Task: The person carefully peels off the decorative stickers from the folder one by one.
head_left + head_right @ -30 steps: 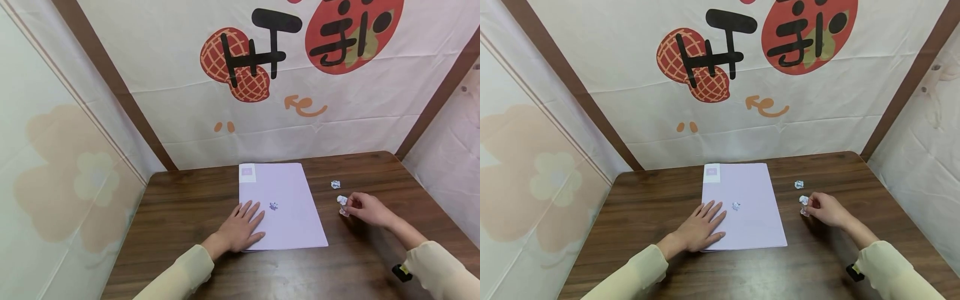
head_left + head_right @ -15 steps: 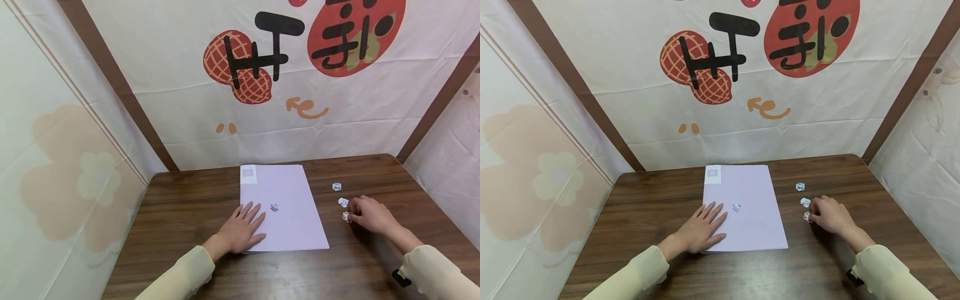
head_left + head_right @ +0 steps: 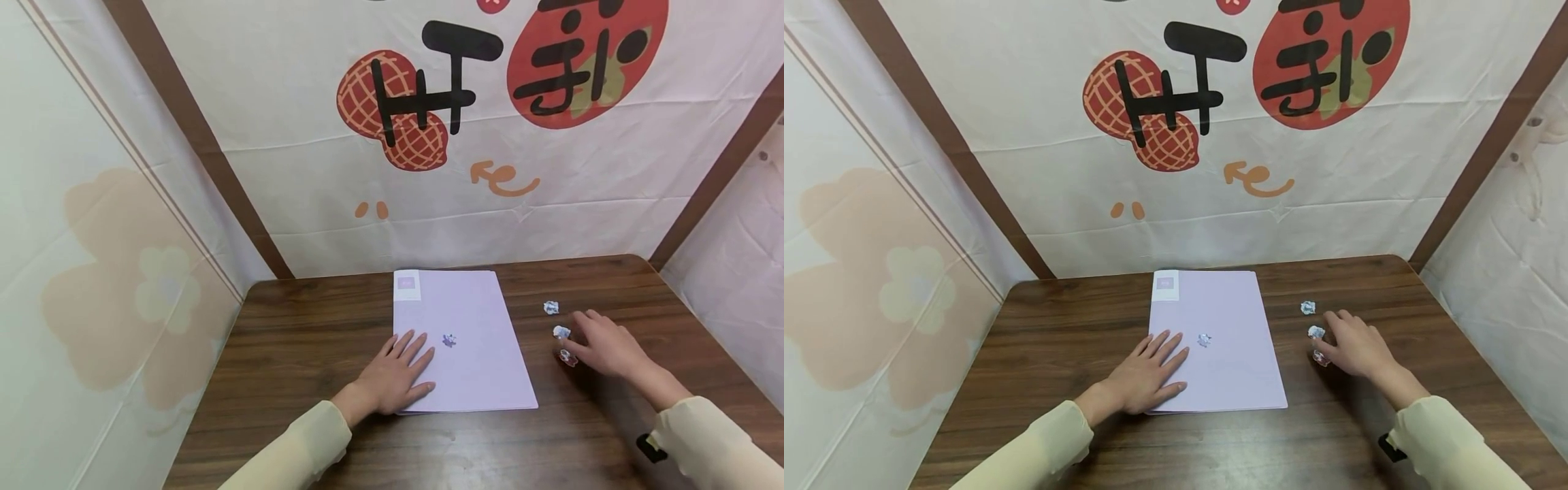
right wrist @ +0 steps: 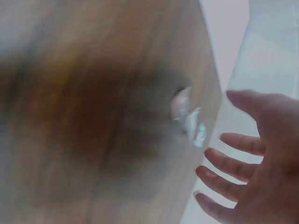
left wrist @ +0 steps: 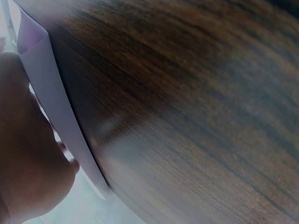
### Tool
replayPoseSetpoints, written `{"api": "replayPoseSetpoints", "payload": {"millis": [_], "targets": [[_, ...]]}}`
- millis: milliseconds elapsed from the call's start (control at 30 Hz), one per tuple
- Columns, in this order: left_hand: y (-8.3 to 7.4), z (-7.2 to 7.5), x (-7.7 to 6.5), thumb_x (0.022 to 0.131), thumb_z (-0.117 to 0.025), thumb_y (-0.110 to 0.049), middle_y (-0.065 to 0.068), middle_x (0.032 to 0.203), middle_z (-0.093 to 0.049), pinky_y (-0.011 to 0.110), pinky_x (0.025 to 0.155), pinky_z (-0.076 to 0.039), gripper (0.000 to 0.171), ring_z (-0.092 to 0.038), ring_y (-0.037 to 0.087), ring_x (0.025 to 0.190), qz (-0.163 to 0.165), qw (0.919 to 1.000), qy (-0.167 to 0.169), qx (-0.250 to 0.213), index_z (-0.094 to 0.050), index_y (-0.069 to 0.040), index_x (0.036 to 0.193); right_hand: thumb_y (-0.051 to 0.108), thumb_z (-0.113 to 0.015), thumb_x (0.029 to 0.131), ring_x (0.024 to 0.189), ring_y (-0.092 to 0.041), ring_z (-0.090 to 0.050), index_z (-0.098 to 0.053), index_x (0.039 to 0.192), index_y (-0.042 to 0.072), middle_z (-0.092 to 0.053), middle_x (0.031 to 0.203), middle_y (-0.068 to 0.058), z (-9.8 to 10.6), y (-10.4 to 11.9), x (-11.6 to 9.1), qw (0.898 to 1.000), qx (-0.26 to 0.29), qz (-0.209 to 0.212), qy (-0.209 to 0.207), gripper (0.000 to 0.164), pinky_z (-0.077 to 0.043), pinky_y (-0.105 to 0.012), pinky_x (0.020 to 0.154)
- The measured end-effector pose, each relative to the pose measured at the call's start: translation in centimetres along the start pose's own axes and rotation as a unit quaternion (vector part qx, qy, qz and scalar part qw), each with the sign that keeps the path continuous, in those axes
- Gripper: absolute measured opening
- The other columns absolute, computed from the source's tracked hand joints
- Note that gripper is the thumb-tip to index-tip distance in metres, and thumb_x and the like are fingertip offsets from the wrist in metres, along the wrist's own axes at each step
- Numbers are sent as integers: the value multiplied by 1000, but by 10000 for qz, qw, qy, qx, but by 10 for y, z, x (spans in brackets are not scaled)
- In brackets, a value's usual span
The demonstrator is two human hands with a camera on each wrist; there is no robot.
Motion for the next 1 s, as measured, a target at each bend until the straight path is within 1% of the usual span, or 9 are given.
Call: {"api": "replayPoseSetpoints", "payload": {"millis": [67,133,200,300,500,633,733,867,1000], "targets": [[0,0,0,106,-26,-62,8,172,-14,55,126,-11,71,-9,33,158,6,10000,6,17,-27,-20,164,40,-72,95,109,-47,-60,-56,136,-3,-60,125,-28,5,9,4,9999,5,114,-64,62,-49,-67,84],[0,-1,-1,106,-25,-62,8,172,-14,54,126,-11,72,-8,33,158,28,10000,10,25,-27,-20,164,47,-69,96,122,-53,-53,-48,146,-2,-52,139,-31,10,18,9,9997,35,238,-108,73,-44,-72,91],[0,-1,-1,106,-25,-62,7,172,-13,54,126,-10,72,-8,32,158,35,10000,24,11,-26,-20,164,51,-66,97,129,-55,-46,-42,152,0,-46,147,-30,12,28,14,9993,57,362,-110,79,-40,-74,96],[-1,2,-2,106,-26,-62,7,172,-13,54,126,-10,71,-8,32,158,55,10000,63,5,-26,-20,164,52,-65,97,134,-56,-41,-39,155,3,-41,153,-28,11,44,23,9981,91,592,-117,81,-35,-76,100],[-1,2,-2,107,-25,-61,7,172,-14,54,126,-11,70,-9,32,158,37,10000,62,60,-27,-20,164,48,-68,96,135,-56,-42,-43,153,3,-42,154,-28,-2,77,42,9945,125,1021,-184,77,-34,-76,103],[0,0,-2,107,-24,-61,7,172,-13,54,126,-10,70,-9,32,158,36,10000,55,58,-26,-21,164,47,-68,96,138,-53,-41,-43,154,5,-40,156,-26,-16,98,56,9936,166,1118,-42,76,-32,-75,106],[0,-2,-2,107,-24,-62,7,172,-13,54,126,-10,70,-8,31,158,45,9999,69,67,-26,-21,164,47,-68,96,138,-52,-41,-44,154,6,-41,156,-26,-26,112,66,9923,179,1222,14,75,-33,-72,108],[1,-4,-1,107,-23,-62,6,172,-13,53,126,-10,70,-8,31,158,59,9999,57,148,-27,-22,164,47,-70,95,137,-50,-44,-46,152,6,-44,153,-24,-36,129,77,9910,223,1317,61,74,-37,-71,106],[2,-4,-2,107,-23,-62,6,172,-13,53,126,-10,70,-7,31,158,69,9998,44,168,-26,-22,164,47,-71,94,135,-48,-46,-47,152,7,-45,152,-22,-43,143,84,9907,255,1323,207,74,-39,-69,105]]}}
Point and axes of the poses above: each hand's wrist, its own x-axis towards the middle knuckle, its own z-axis out of the back of the hand, y = z × x, the point moved 3 cm from there along x, towards the middle knuckle
